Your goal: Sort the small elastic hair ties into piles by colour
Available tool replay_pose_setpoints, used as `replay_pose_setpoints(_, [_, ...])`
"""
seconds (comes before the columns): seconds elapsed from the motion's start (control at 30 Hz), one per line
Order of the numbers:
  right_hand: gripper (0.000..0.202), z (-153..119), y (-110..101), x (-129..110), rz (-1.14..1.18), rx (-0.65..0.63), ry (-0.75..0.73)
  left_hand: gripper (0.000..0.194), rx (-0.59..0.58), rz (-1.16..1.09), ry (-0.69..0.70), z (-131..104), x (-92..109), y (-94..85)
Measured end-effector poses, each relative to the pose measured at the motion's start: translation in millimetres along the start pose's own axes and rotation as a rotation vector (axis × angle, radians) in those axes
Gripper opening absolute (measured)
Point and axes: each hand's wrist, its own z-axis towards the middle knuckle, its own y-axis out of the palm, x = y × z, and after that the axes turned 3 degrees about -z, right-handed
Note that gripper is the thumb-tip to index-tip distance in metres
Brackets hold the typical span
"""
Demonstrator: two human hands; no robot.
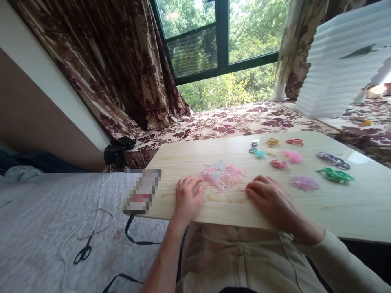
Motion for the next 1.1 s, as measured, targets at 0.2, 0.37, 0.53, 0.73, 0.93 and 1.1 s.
replay_pose_setpoints(0.2, [0.028,-0.7,-2.4,-0.2,0.018,0.012,-0.028,0.018,0.005,-0.009,0.004,-0.6,-0.4,0.7])
replay_pose_setpoints(0.37, [0.027,-1.3,-1.0,0.2,0.024,0.011,-0.034,0.018,0.006,-0.014,-0.004,-1.1,0.1,0.5])
replay_pose_setpoints(0.53, [0.03,-3.0,-0.2,0.1,-0.001,0.064,0.019,0.018,0.006,-0.013,-0.013,-0.7,0.7,0.8])
replay_pose_setpoints(0.73, [0.025,-3.5,-2.5,-1.7,0.007,0.057,0.038,0.017,0.019,-0.011,-0.021,-0.4,0.4,1.4])
replay_pose_setpoints(0.93, [0.022,-2.6,-0.6,0.1,-0.032,0.015,0.065,0.017,0.013,-0.009,-0.017,-0.7,0.7,0.5])
replay_pose_setpoints(1.1, [0.028,-3.6,-1.2,1.0,-0.049,0.007,0.03,0.017,0.008,-0.003,-0.013,-0.8,1.9,0.0])
